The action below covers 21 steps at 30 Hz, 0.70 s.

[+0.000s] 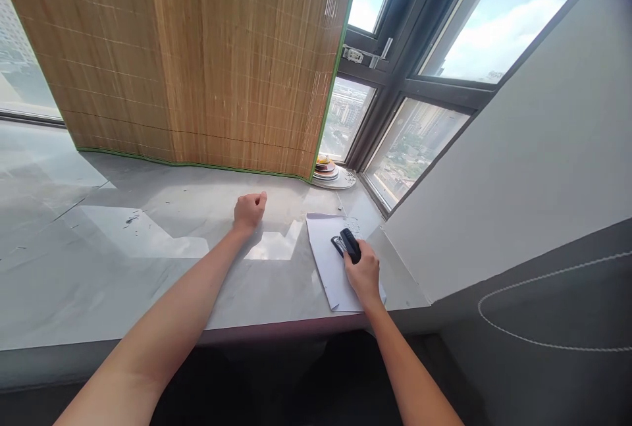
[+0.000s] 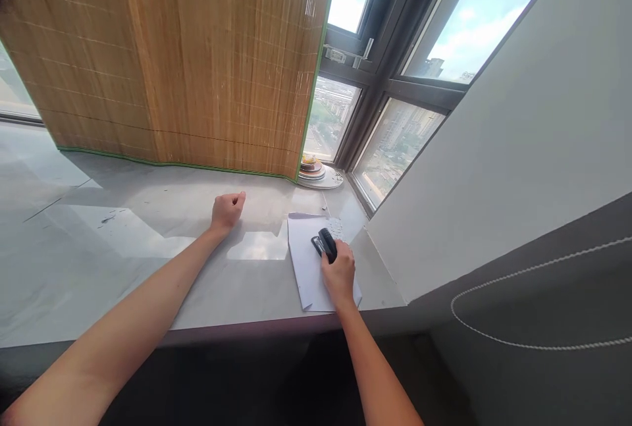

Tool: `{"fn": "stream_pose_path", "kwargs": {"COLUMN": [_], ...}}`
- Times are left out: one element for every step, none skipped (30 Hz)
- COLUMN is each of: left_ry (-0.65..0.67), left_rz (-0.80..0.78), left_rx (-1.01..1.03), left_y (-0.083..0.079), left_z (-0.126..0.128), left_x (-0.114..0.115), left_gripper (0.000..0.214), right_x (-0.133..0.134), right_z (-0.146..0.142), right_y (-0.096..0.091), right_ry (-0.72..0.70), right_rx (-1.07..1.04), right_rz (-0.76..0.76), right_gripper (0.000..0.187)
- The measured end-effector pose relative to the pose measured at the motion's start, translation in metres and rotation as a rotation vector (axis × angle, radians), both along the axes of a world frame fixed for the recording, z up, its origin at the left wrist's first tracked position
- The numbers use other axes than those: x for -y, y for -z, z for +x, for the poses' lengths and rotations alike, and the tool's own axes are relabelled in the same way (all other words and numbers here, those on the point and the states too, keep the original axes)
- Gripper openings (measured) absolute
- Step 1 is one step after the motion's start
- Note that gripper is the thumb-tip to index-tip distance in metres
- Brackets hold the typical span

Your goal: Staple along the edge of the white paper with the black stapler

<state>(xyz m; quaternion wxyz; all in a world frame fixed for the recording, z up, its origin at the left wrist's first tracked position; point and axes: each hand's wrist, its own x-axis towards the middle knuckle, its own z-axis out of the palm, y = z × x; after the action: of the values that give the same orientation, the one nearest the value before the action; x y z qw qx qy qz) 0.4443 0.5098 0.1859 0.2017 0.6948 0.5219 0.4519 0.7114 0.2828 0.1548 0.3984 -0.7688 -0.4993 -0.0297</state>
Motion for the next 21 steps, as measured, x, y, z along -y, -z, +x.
{"fn": "stream_pose_path", "kwargs": {"left_ry": [0.01, 0.02, 0.028, 0.032, 0.032, 0.028, 0.021, 0.012, 0.002, -0.007, -0.011, -0.012, -0.009, -0.002, 0.008, 0.018, 0.026, 0.03, 0.031, 0.029, 0.027], "left_rz": [-0.016, -0.025, -0.03, -0.033, -0.035, -0.038, -0.042, -0.045, -0.047, -0.05, -0.055, -0.069, -0.089, -0.116, -0.143, -0.166, -0.181, -0.191, -0.196, -0.202, -0.207], "left_rx": [-0.008, -0.014, -0.016, -0.016, -0.014, -0.012, -0.009, -0.006, -0.002, 0.0, -0.001, -0.007, -0.021, -0.042, -0.068, -0.095, -0.118, -0.133, -0.139, -0.141, -0.142], "left_y": [0.0, 0.001, 0.001, 0.001, 0.001, 0.0, 0.0, 0.0, 0.0, 0.0, 0.001, 0.002, 0.002, 0.004, 0.005, 0.006, 0.007, 0.008, 0.009, 0.009, 0.01], "left_z": [-0.001, -0.002, -0.003, -0.004, -0.006, -0.007, -0.009, -0.011, -0.013, -0.014, -0.015, -0.016, -0.016, -0.016, -0.016, -0.015, -0.015, -0.015, -0.015, -0.015, -0.015], "left_x": [0.0, 0.001, 0.001, 0.002, 0.002, 0.002, 0.002, 0.002, 0.002, 0.001, 0.0, -0.001, -0.002, -0.003, -0.004, -0.004, -0.005, -0.006, -0.007, -0.007, -0.008], "left_gripper": [0.052, 0.052, 0.052, 0.052, 0.052, 0.051, 0.051, 0.051, 0.051, 0.051, 0.051, 0.051, 0.05, 0.05, 0.049, 0.048, 0.048, 0.048, 0.048, 0.048, 0.048], "right_x": [0.0, 0.0, 0.0, 0.001, 0.001, 0.002, 0.004, 0.005, 0.005, 0.004, 0.0, -0.005, -0.013, -0.024, -0.036, -0.051, -0.066, -0.081, -0.096, -0.109, -0.12], "right_z": [-0.001, -0.002, -0.004, -0.005, -0.005, -0.004, -0.001, 0.005, 0.014, 0.025, 0.038, 0.052, 0.066, 0.078, 0.087, 0.094, 0.099, 0.1, 0.1, 0.098, 0.096], "right_y": [0.001, 0.001, 0.001, 0.001, 0.0, -0.001, -0.004, -0.007, -0.011, -0.015, -0.02, -0.024, -0.028, -0.03, -0.031, -0.031, -0.029, -0.026, -0.021, -0.016, -0.01], "right_ry": [0.003, 0.007, 0.012, 0.014, 0.008, -0.002, -0.012, -0.011, 0.006, 0.037, 0.079, 0.118, 0.135, 0.13, 0.088, 0.012, -0.08, -0.175, -0.256, -0.31, -0.339], "right_rx": [0.001, 0.002, 0.005, 0.005, -0.003, -0.024, -0.061, -0.116, -0.182, -0.25, -0.308, -0.34, -0.338, -0.306, -0.252, -0.177, -0.087, 0.003, 0.081, 0.14, 0.176], "right_rz": [0.001, 0.002, 0.003, 0.005, 0.007, 0.011, 0.018, 0.036, 0.069, 0.113, 0.158, 0.199, 0.205, 0.178, 0.134, 0.087, 0.046, 0.011, -0.018, -0.048, -0.088], "right_gripper": [0.032, 0.032, 0.032, 0.033, 0.034, 0.037, 0.042, 0.047, 0.051, 0.053, 0.055, 0.055, 0.053, 0.051, 0.049, 0.047, 0.045, 0.045, 0.046, 0.048, 0.051]}}
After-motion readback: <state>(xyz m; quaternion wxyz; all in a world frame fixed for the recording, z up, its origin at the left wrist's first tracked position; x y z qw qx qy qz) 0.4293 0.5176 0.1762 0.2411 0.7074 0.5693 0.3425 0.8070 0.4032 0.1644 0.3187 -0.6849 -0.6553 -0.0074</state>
